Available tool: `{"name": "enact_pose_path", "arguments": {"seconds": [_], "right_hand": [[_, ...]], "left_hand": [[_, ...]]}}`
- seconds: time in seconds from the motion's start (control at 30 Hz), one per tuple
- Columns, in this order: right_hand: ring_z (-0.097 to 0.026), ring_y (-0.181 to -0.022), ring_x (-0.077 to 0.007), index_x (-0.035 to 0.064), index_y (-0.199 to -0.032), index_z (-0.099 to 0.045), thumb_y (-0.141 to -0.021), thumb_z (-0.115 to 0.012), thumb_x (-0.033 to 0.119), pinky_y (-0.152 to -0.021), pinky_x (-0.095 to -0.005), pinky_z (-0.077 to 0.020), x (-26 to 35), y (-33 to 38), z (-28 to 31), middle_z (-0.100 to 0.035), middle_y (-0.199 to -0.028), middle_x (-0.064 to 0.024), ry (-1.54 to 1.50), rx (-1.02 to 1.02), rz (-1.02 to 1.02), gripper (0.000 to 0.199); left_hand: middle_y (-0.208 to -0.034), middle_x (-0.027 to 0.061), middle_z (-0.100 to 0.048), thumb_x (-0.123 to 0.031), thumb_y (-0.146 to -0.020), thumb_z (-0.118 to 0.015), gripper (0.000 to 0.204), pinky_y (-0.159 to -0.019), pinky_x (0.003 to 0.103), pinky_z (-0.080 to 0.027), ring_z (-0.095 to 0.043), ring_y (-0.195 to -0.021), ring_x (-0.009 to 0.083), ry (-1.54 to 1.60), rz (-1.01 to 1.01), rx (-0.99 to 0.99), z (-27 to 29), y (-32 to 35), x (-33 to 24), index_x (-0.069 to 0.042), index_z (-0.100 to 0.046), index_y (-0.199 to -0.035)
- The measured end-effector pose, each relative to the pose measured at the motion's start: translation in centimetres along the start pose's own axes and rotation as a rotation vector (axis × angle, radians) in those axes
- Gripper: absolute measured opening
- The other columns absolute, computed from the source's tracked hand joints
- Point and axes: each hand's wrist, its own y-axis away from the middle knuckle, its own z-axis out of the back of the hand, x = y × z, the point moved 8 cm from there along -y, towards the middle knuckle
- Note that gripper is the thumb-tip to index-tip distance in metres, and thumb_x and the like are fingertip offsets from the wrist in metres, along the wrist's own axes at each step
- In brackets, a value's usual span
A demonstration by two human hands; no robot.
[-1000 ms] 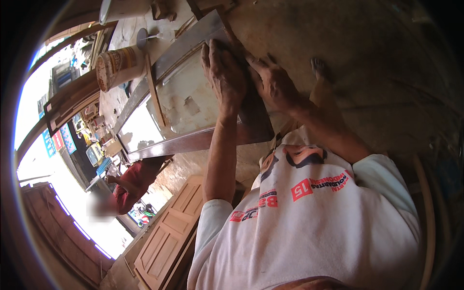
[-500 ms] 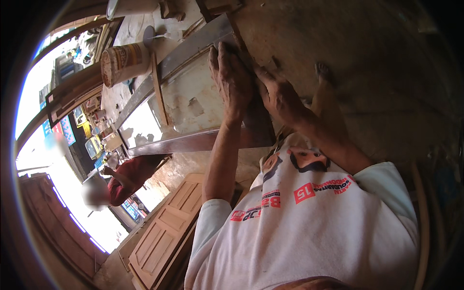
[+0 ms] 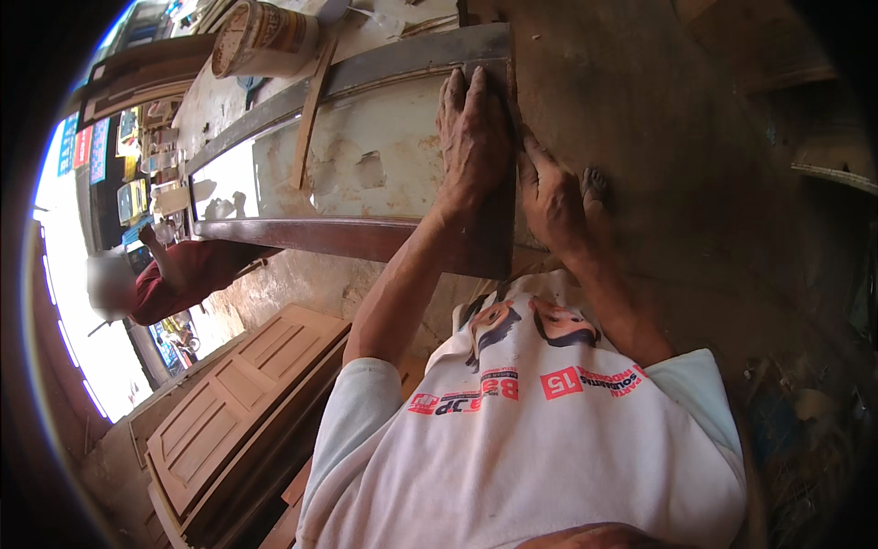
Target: The person uses a putty knife to scoop orange wood filler from a bucket and applies it to the edges of a wooden frame. They repeatedly smooth the filler into the wood surface, occasionally dipping the tool back into the bucket to gather more material.
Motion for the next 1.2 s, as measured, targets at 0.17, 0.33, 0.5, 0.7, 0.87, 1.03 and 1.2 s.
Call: {"name": "enact_pose_path", "arguments": {"seconds": [0.17,0.33,0.5,0.7,0.87,1.03,1.2], "right_hand": [[-0.069,-0.113,-0.0519,-0.0098,-0.148,-0.057,-0.111,-0.054,0.013,-0.093,-0.0529,-0.0565,-1.9,-2.1,-0.7,-0.070,-0.115,-0.0376,-0.034,0.150,-0.166,0.043],[-0.075,-0.103,-0.0465,-0.0083,-0.144,-0.061,-0.114,-0.051,0.018,-0.087,-0.0477,-0.0566,-0.8,-1.1,0.0,-0.073,-0.113,-0.0348,0.034,0.039,0.014,0.042],[-0.070,-0.076,-0.0297,-0.0079,-0.145,-0.062,-0.114,-0.051,0.021,-0.076,-0.0417,-0.0554,-2.0,-1.5,-0.5,-0.071,-0.090,-0.0244,0.026,0.121,-0.081,0.044],[-0.066,-0.069,-0.0284,-0.0097,-0.143,-0.062,-0.115,-0.050,0.024,-0.071,-0.0414,-0.0541,-2.2,-1.2,-0.8,-0.068,-0.080,-0.0213,0.028,0.101,-0.093,0.046],[-0.067,-0.073,-0.0329,-0.0121,-0.138,-0.063,-0.115,-0.050,0.025,-0.074,-0.0430,-0.0545,-2.4,-3.0,-1.0,-0.069,-0.082,-0.0248,0.025,0.095,-0.097,0.045],[-0.071,-0.080,-0.0362,-0.0107,-0.130,-0.067,-0.114,-0.051,0.024,-0.076,-0.0444,-0.0535,-1.2,-1.9,-1.0,-0.070,-0.089,-0.0283,0.100,-0.065,0.098,0.041],[-0.072,-0.111,-0.0491,-0.0083,-0.137,-0.066,-0.111,-0.055,0.021,-0.090,-0.0505,-0.0575,-2.5,-5.8,-0.3,-0.073,-0.117,-0.0339,0.084,0.025,-0.102,0.040]], "left_hand": [[-0.160,0.0367,-0.045,-0.021,-0.107,-0.056,0.050,-0.125,0.057,-0.032,-0.039,-0.151,0.0528,0.009,-0.004,-0.016,0.2,0.1,-0.2,0.001,-0.055,-0.153],[-0.159,0.0364,-0.045,-0.021,-0.107,-0.056,0.050,-0.124,0.058,-0.032,-0.040,-0.150,0.0533,-0.012,-0.010,-0.045,0.1,0.3,-0.2,0.001,-0.055,-0.152],[-0.159,0.0362,-0.045,-0.022,-0.107,-0.057,0.051,-0.124,0.058,-0.031,-0.039,-0.150,0.0531,0.017,-0.008,-0.057,0.2,0.4,0.1,0.000,-0.054,-0.153],[-0.161,0.0353,-0.044,-0.023,-0.108,-0.056,0.051,-0.125,0.057,-0.030,-0.038,-0.151,0.0526,0.040,-0.030,-0.068,0.3,0.2,0.3,0.000,-0.054,-0.153],[-0.161,0.0331,-0.046,-0.027,-0.108,-0.058,0.052,-0.127,0.054,-0.031,-0.041,-0.152,0.0492,-0.003,0.001,-0.083,0.2,0.4,0.5,-0.004,-0.056,-0.155],[-0.159,0.0332,-0.049,-0.028,-0.109,-0.059,0.051,-0.125,0.054,-0.033,-0.041,-0.152,0.0497,-0.040,-0.019,-0.089,0.0,0.8,0.5,-0.004,-0.058,-0.153],[-0.162,0.0353,-0.041,-0.028,-0.106,-0.061,0.055,-0.125,0.059,-0.029,-0.035,-0.154,0.0519,0.046,-0.075,-0.075,0.3,0.2,0.4,-0.005,-0.054,-0.155]]}}
